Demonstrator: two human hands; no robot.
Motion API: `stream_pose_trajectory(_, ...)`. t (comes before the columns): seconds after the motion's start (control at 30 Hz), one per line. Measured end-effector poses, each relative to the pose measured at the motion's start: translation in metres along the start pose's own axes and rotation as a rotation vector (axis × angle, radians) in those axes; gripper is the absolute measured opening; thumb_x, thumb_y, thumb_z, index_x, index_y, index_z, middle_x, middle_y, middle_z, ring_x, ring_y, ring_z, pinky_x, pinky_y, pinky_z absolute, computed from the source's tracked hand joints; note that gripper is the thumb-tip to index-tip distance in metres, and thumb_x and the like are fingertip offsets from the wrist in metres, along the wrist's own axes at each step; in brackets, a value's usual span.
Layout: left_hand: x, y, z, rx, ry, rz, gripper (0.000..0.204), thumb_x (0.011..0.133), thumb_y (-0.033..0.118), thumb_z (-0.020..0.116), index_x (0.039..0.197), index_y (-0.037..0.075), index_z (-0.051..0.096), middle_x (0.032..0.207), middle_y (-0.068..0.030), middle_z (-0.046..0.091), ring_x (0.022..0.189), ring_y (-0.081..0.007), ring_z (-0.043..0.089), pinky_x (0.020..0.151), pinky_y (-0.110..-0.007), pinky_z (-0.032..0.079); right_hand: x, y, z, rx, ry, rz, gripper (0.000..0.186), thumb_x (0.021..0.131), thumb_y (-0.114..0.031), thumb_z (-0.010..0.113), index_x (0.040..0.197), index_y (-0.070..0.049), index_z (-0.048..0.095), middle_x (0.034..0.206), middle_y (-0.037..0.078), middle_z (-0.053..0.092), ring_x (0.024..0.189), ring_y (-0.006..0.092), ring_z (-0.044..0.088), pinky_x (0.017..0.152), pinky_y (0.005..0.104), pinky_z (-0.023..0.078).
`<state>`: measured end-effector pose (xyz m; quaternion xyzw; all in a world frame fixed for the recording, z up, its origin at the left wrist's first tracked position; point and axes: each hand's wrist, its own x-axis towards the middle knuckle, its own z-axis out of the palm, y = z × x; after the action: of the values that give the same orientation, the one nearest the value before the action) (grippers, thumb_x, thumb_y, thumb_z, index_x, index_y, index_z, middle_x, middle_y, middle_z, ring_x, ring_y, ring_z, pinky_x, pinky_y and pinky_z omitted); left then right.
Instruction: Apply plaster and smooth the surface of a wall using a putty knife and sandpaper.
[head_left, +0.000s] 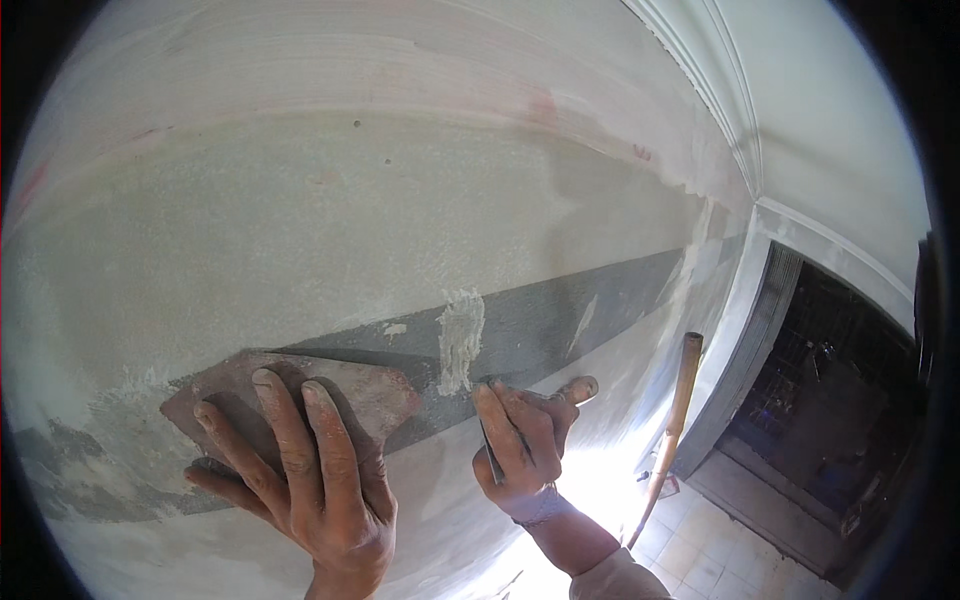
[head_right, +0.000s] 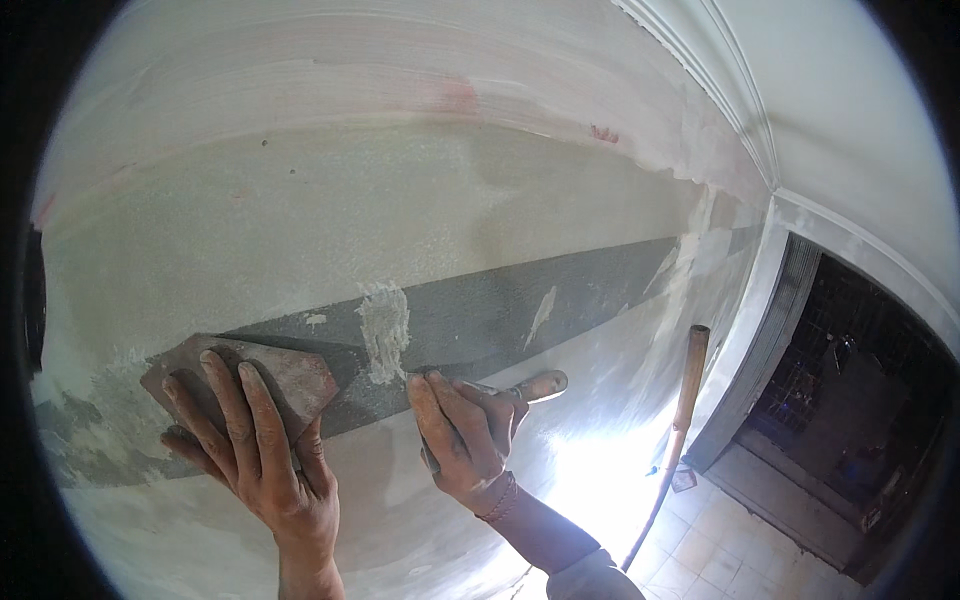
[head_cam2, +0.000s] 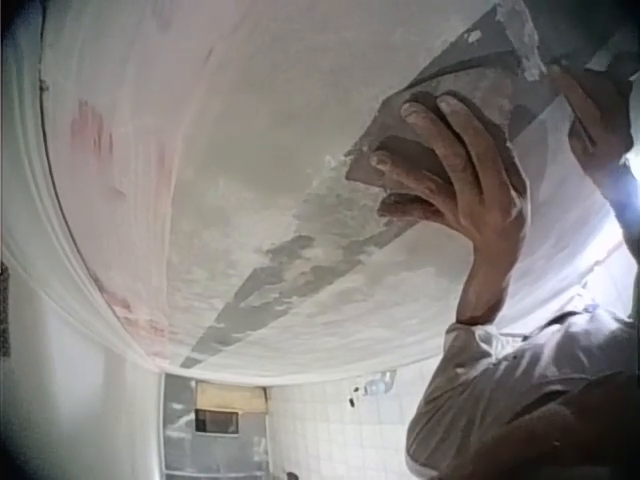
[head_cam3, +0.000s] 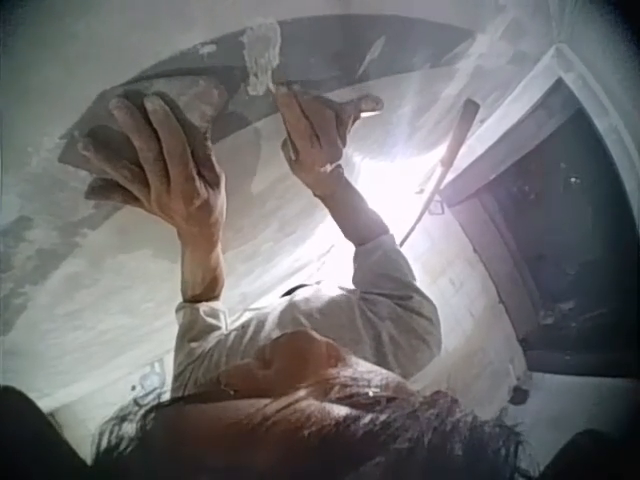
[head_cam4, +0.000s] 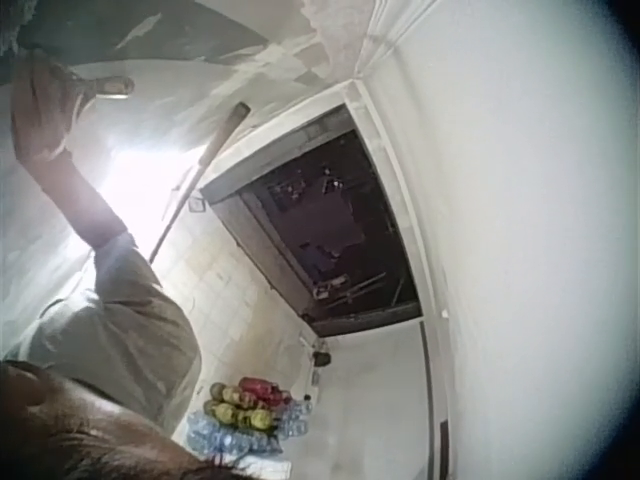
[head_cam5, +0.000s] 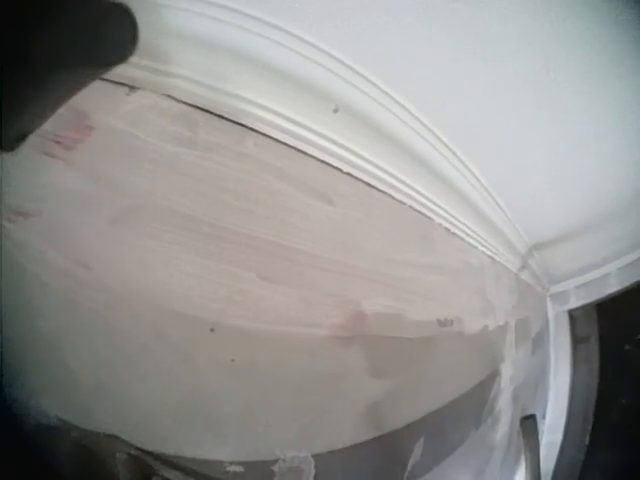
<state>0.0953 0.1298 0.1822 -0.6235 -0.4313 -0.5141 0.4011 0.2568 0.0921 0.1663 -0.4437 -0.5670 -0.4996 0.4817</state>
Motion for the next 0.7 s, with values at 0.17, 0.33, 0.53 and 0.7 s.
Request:
stream_pose_trajectory(0.17, 0.0, 0.002, 0.001, 0.002, 0.013, -0.014, 0.055, 0.09, 0.046, 0.024, 0.128, 0.012, 0.042, 0.135, -0.0098, 0.037, 0.129, -0.038, 0.023, 0.106, -0.057, -0.001, 0.014, -0.002, 0.001, -0.042, 0.045, 0.016, 0.034, 0.067, -0.008, 0.062, 0.101, -0.009, 0.065, 0.096, 0.001, 0.06, 0.081, 0.0166, 0.05, 0.08, 0.0336, 0.034)
stream_pose_trajectory(0.33, 0.0, 0.001, 0.003, -0.024, 0.031, -0.025, 0.054, 0.089, 0.047, 0.025, 0.128, 0.013, 0.043, 0.135, -0.0087, 0.038, 0.129, -0.0372, 0.023, 0.106, -0.057, -0.001, 0.023, 0.002, 0.008, 0.037, 0.087, -0.002, 0.049, 0.058, 0.005, 0.047, 0.105, -0.002, 0.061, 0.096, 0.008, 0.057, 0.086, 0.0231, 0.05, 0.098, 0.0486, 0.021)
stream_pose_trajectory(0.53, -0.002, 0.0, 0.001, -0.026, 0.009, -0.009, 0.053, 0.089, 0.047, 0.027, 0.129, 0.015, 0.042, 0.136, -0.0078, 0.037, 0.129, -0.0373, 0.023, 0.106, -0.057, -0.002, 0.012, 0.007, 0.004, -0.014, 0.007, -0.035, 0.049, 0.061, 0.003, 0.049, 0.108, -0.003, 0.059, 0.101, 0.009, 0.055, 0.091, 0.024, 0.052, 0.107, 0.0493, 0.01)
stream_pose_trajectory(0.7, -0.003, -0.002, 0.0, -0.025, 0.0, -0.002, 0.052, 0.089, 0.047, 0.026, 0.129, 0.017, 0.041, 0.136, -0.0076, 0.037, 0.129, -0.0371, 0.023, 0.106, -0.058, -0.001, 0.006, 0.001, -0.001, -0.079, 0.012, -0.011, 0.036, 0.067, -0.004, 0.06, 0.103, -0.008, 0.063, 0.1, 0.003, 0.059, 0.08, 0.0192, 0.05, 0.077, 0.0348, 0.035)
